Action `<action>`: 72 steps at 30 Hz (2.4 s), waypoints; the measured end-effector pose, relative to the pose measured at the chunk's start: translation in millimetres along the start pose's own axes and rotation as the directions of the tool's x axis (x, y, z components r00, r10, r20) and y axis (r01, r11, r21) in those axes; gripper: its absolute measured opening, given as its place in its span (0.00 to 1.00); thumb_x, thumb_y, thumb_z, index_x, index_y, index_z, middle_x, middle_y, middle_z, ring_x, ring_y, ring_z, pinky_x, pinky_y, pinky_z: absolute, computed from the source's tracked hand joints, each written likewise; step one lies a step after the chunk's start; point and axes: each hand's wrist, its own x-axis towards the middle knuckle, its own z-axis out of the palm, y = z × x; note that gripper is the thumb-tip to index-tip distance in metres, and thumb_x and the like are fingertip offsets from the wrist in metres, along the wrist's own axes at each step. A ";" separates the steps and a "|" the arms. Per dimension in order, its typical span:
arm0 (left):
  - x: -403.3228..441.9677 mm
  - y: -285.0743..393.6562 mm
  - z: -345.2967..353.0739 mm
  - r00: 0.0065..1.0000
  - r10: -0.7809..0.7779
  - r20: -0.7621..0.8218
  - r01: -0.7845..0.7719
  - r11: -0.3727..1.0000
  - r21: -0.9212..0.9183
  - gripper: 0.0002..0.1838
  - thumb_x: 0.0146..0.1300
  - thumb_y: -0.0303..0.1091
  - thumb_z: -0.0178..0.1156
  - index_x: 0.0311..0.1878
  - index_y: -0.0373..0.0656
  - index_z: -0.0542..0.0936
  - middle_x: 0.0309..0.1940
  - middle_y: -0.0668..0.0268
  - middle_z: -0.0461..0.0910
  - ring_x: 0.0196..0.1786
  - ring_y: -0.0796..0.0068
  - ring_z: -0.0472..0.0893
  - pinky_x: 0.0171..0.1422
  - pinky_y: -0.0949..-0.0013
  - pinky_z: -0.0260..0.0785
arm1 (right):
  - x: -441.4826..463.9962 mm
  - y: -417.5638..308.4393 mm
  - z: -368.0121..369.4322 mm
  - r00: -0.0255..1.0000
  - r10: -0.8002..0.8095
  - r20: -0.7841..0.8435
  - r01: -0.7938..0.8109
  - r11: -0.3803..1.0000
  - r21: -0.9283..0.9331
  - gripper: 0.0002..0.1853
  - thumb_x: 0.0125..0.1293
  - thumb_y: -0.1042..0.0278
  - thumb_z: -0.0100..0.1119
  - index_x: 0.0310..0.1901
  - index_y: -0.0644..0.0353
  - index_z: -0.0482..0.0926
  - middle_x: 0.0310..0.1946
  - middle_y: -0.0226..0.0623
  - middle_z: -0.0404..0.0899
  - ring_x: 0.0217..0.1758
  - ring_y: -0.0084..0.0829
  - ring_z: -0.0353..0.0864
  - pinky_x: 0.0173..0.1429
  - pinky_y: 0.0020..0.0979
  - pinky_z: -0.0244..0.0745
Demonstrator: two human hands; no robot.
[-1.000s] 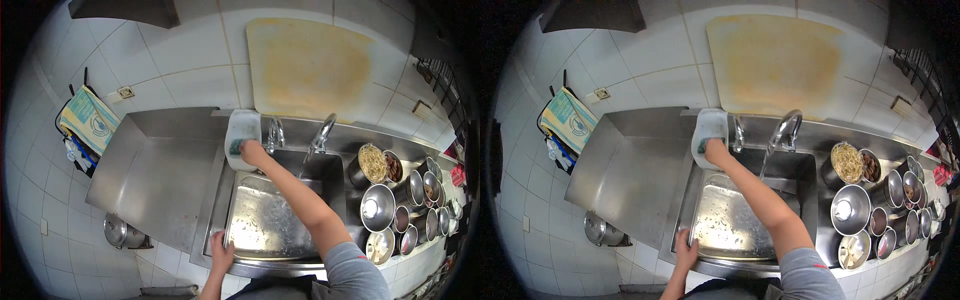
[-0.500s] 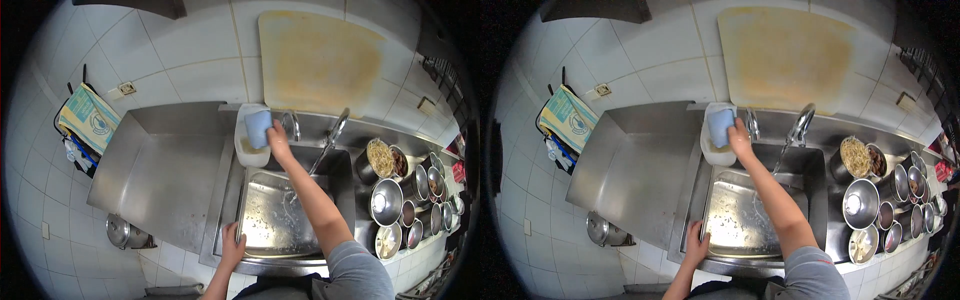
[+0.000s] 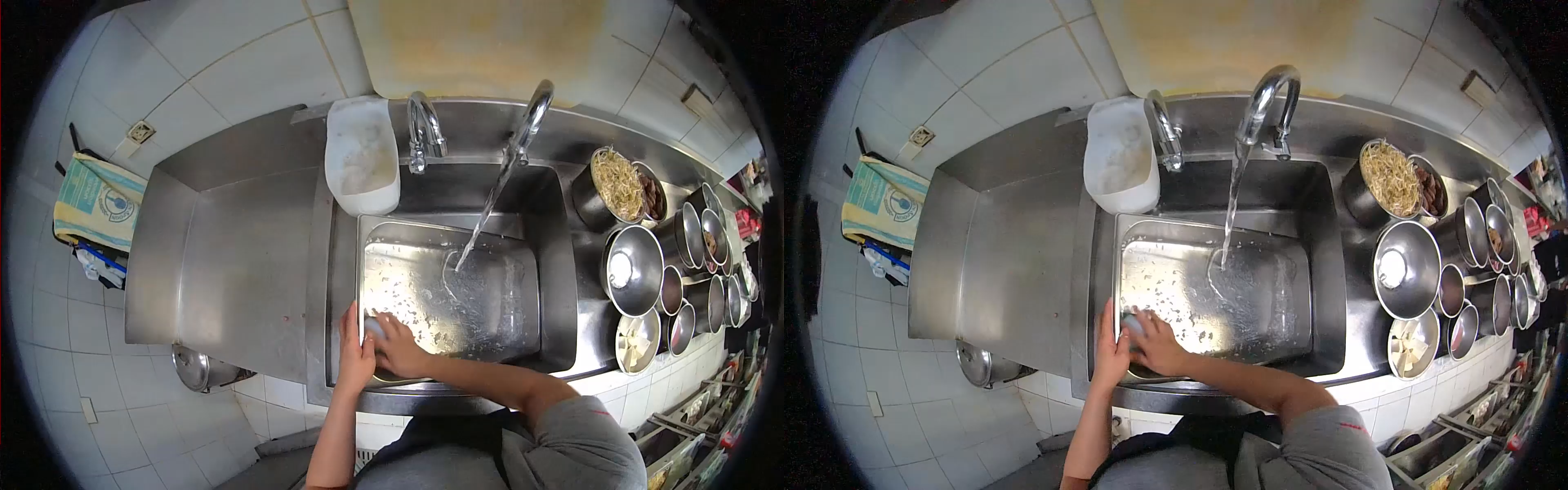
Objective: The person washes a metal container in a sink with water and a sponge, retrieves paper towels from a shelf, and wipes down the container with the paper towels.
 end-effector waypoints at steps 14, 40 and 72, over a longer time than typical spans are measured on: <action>-0.7 -12.3 18.9 0.991 -0.107 0.080 0.110 0.993 -0.033 0.41 0.49 0.15 0.42 0.70 0.39 0.47 0.66 0.45 0.53 0.70 0.49 0.54 0.72 0.60 0.46 | 35.6 79.2 47.6 0.942 0.284 -0.180 -0.295 0.955 -0.036 0.21 0.59 0.70 0.50 0.55 0.65 0.67 0.56 0.61 0.62 0.59 0.55 0.60 0.62 0.49 0.54; 3.4 -13.7 22.7 0.973 -0.217 0.084 0.217 0.976 0.006 0.39 0.50 0.17 0.42 0.70 0.39 0.49 0.65 0.46 0.58 0.68 0.50 0.59 0.71 0.61 0.49 | -83.0 142.2 17.6 0.724 0.551 0.415 -0.463 0.834 -0.299 0.40 0.58 0.71 0.50 0.70 0.62 0.40 0.69 0.59 0.39 0.71 0.64 0.37 0.70 0.56 0.42; -1.0 -30.2 29.9 0.986 -0.166 -0.003 0.164 0.978 -0.130 0.34 0.55 0.17 0.41 0.69 0.39 0.55 0.66 0.48 0.58 0.69 0.54 0.58 0.72 0.62 0.48 | -69.7 92.0 15.3 0.493 0.150 0.857 0.036 0.980 -0.193 0.14 0.55 0.61 0.50 0.32 0.61 0.82 0.30 0.47 0.80 0.35 0.47 0.81 0.38 0.50 0.73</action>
